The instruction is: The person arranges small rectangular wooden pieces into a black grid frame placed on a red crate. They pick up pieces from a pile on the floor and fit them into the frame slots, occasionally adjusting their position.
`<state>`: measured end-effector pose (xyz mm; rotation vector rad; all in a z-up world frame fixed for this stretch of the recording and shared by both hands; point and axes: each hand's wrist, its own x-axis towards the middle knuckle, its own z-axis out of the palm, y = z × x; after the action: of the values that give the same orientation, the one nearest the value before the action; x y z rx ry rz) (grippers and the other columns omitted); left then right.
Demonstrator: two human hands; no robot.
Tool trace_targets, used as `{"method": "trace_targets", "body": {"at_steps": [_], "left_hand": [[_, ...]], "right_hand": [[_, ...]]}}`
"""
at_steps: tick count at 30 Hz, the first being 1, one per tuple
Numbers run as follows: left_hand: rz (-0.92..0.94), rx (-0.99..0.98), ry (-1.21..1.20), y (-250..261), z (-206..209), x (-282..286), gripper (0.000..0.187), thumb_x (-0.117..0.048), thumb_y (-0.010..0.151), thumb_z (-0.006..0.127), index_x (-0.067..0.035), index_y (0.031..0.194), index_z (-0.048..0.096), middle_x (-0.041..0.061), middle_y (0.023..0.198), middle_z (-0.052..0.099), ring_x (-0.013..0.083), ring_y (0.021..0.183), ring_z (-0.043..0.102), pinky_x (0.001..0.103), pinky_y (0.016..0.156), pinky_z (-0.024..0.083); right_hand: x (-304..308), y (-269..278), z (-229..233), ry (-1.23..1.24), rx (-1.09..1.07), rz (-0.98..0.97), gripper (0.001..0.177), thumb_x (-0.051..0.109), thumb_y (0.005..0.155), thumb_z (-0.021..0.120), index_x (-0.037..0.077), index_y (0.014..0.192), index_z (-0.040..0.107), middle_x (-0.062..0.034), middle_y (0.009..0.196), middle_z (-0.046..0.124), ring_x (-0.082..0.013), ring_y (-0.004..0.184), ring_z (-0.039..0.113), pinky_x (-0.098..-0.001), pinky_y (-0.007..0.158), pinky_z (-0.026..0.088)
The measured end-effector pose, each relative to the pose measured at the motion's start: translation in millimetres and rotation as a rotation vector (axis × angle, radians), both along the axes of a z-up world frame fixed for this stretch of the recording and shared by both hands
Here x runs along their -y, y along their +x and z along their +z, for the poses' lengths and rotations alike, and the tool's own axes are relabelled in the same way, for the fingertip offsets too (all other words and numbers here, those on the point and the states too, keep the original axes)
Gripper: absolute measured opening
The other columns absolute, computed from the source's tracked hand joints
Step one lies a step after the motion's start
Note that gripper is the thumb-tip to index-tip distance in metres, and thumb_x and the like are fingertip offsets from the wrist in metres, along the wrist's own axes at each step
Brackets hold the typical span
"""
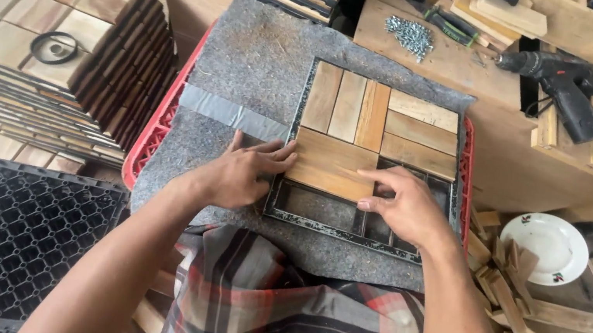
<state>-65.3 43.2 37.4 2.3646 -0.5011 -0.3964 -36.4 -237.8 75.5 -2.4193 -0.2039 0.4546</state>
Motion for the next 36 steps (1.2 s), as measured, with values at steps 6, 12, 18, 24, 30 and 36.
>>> {"method": "trace_targets", "body": {"at_steps": [6,12,18,24,30,36], "left_hand": [[-0.039,0.225,0.155,-1.3,-18.2,6.5,0.074,-0.014,0.075,0.051,-0.012,0.149,0.052,0.006,0.163,0.039,0.0292,0.151,0.033,0.075,0.117,0.006],[0.088,0.842,0.013,17.1,-91.8,13.9,0.026,-0.038,0.094,0.070,-0.015,0.104,0.079,0.004,0.133,0.071,0.0244,0.124,0.065,0.053,0.111,0.044],[0.132,1.027,-0.062,10.4,-82.3,21.1,0.016,-0.028,0.095,0.071,-0.015,0.089,0.077,0.008,0.118,0.077,0.0249,0.111,0.073,0.041,0.100,0.054],[0.091,0.870,-0.130,22.7,-83.0,8.3,0.033,-0.031,0.084,0.082,-0.012,0.110,0.076,0.009,0.117,0.076,0.0295,0.112,0.071,0.052,0.107,0.047],[-0.008,0.605,-0.384,-63.3,29.2,-29.2,0.036,-0.016,0.089,0.081,-0.004,0.117,0.063,0.014,0.124,0.062,0.0312,0.117,0.063,0.042,0.105,0.049],[0.155,-0.030,-0.176,-223.8,113.9,-131.1,0.087,-0.074,0.074,0.058,-0.011,0.133,0.069,0.011,0.146,0.067,0.0274,0.135,0.065,0.053,0.104,0.051]], "right_hand": [[23.7,26.6,-24.3,0.168,-0.065,0.094,0.056,0.002,0.072,0.088,0.004,0.126,0.074,-0.0252,0.124,0.065,-0.0388,0.112,0.069,-0.0471,0.097,0.062],[39.3,28.7,-33.4,0.276,-0.111,0.180,0.067,-0.013,0.073,0.080,0.003,0.136,0.066,-0.0297,0.131,0.059,-0.0456,0.123,0.062,-0.0564,0.106,0.054],[37.8,27.1,-37.0,0.171,-0.115,0.233,0.065,-0.003,0.073,0.082,0.001,0.137,0.065,-0.0285,0.132,0.057,-0.0462,0.123,0.063,-0.0510,0.103,0.060],[41.9,30.9,-66.6,0.217,0.090,0.172,0.067,0.008,0.068,0.094,0.008,0.131,0.069,-0.0148,0.120,0.062,-0.0301,0.104,0.070,-0.0432,0.092,0.064],[8.4,-25.4,-18.1,0.235,0.240,0.378,0.054,0.012,0.073,0.086,0.010,0.121,0.063,-0.0010,0.117,0.068,-0.0119,0.104,0.065,-0.0244,0.097,0.049],[-73.4,-128.1,35.8,0.287,0.293,1.083,0.089,0.043,0.080,0.085,0.004,0.150,0.046,-0.0193,0.158,0.044,-0.0343,0.145,0.043,-0.0512,0.117,0.036]]}}
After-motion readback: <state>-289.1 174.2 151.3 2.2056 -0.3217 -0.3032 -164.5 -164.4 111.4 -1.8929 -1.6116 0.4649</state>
